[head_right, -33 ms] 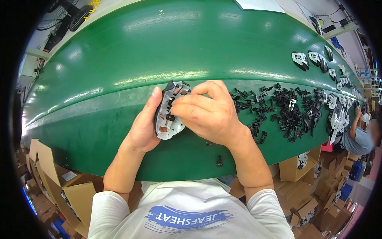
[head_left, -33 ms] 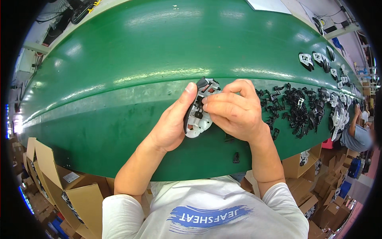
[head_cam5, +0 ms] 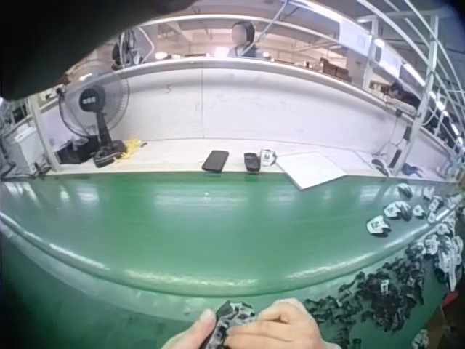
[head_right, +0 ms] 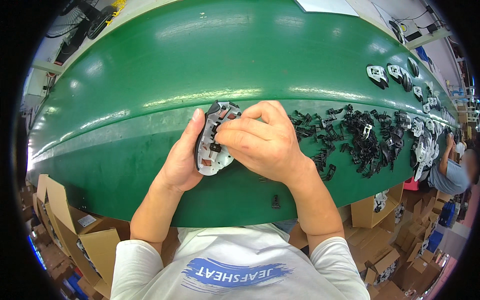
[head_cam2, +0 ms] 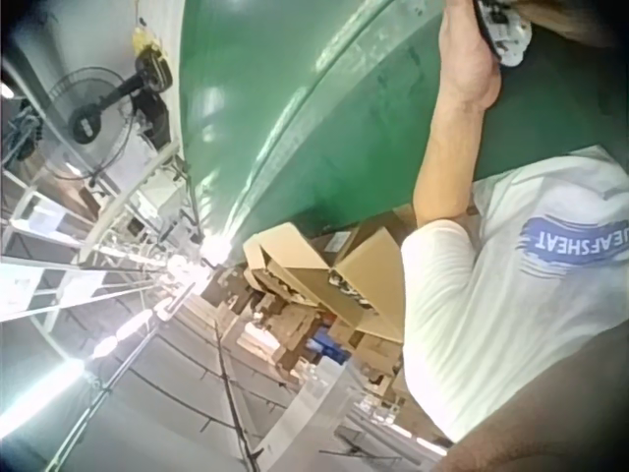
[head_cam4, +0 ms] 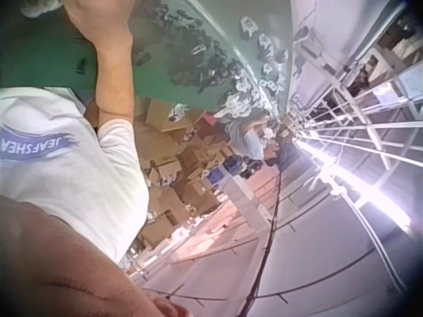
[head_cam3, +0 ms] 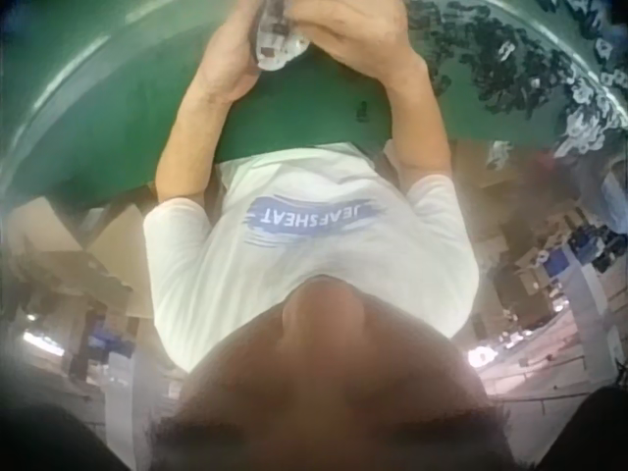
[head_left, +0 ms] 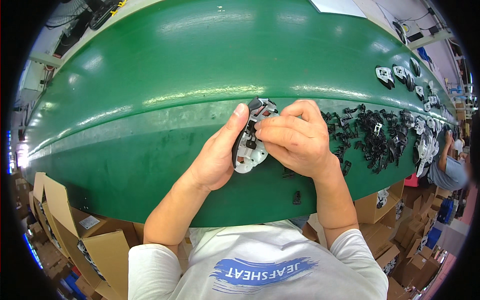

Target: The person assembles computer mouse casings by fitting small plastic button parts into side panels and snapping the side panels and clips onto mouse shells by hand. The person places the assembled mouse casings onto the conveyor belt and takes parts from cardboard boxes.

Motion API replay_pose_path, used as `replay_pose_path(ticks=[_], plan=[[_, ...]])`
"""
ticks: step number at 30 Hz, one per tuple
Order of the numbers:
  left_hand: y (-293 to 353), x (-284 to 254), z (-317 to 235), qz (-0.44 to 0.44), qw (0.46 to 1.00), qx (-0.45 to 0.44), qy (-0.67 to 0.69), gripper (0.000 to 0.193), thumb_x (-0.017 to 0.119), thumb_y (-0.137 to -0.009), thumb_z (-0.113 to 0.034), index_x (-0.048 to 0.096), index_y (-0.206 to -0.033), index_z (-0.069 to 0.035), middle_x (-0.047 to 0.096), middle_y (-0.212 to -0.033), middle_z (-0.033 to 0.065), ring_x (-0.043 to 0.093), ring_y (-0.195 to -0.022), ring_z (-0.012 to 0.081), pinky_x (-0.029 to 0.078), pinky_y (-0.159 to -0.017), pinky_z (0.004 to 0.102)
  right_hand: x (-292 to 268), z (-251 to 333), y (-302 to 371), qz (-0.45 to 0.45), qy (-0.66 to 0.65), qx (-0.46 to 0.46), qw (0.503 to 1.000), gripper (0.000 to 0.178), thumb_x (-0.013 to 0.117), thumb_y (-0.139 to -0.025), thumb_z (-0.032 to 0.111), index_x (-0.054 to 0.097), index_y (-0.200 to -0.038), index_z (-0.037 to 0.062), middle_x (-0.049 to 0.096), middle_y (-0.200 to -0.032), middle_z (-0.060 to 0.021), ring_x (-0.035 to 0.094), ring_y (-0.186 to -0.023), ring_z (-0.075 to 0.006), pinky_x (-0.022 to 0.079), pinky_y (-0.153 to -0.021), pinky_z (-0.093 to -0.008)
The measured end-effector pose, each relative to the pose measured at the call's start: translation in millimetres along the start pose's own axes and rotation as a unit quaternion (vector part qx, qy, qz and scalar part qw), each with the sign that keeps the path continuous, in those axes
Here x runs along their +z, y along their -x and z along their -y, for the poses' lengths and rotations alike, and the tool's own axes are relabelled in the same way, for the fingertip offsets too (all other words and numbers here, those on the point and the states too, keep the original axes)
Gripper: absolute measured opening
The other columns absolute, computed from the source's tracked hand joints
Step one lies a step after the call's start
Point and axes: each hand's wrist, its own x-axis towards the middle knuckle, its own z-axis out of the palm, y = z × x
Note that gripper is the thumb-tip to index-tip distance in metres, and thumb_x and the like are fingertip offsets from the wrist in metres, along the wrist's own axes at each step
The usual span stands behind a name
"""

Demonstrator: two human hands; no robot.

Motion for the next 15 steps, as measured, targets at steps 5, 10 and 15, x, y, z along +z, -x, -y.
replay_pose_path(ticks=[5, 10, 15], plan=[[0.8, 0.2, 3.2, 0.007, 1.0, 0.006, 0.027, 0.062, 0.033, -0.113, -0.055, 0.058, -0.143, -0.007, 0.069, -0.13, 0.0064, 0.066, -0.118, 0.0162, 0.054, -0.103, 0.0355, 8.1, 5.2, 2.6, -0.033, -0.012, 0.0, 0.999, 0.03, 0.082, -0.069, 0.002, 0.073, -0.096, 0.0125, 0.075, -0.094, 0.0003, 0.068, -0.08, -0.0199, 0.055, -0.074, -0.036], [2.9, 1.4, 2.7, -0.002, 1.0, 0.011, 0.01, 0.061, 0.031, -0.114, -0.054, 0.056, -0.145, -0.008, 0.068, -0.133, 0.0059, 0.066, -0.12, 0.0162, 0.054, -0.104, 0.0359, 9.5, 7.7, 1.7, -0.056, -0.013, 0.0, 0.998, 0.027, 0.081, -0.071, 0.001, 0.073, -0.095, 0.0101, 0.075, -0.093, -0.002, 0.07, -0.078, -0.0209, 0.058, -0.072, -0.0361], [1.9, -1.2, 2.7, 0.005, 0.998, 0.012, 0.063, 0.061, 0.032, -0.113, -0.054, 0.058, -0.144, -0.008, 0.069, -0.133, 0.0063, 0.066, -0.12, 0.0171, 0.053, -0.104, 0.0367, 10.7, 12.0, 1.8, -0.065, -0.013, 0.007, 0.998, 0.025, 0.08, -0.072, 0.001, 0.073, -0.095, 0.0096, 0.076, -0.092, -0.0036, 0.074, -0.083, -0.022, 0.06, -0.076, -0.0368]])
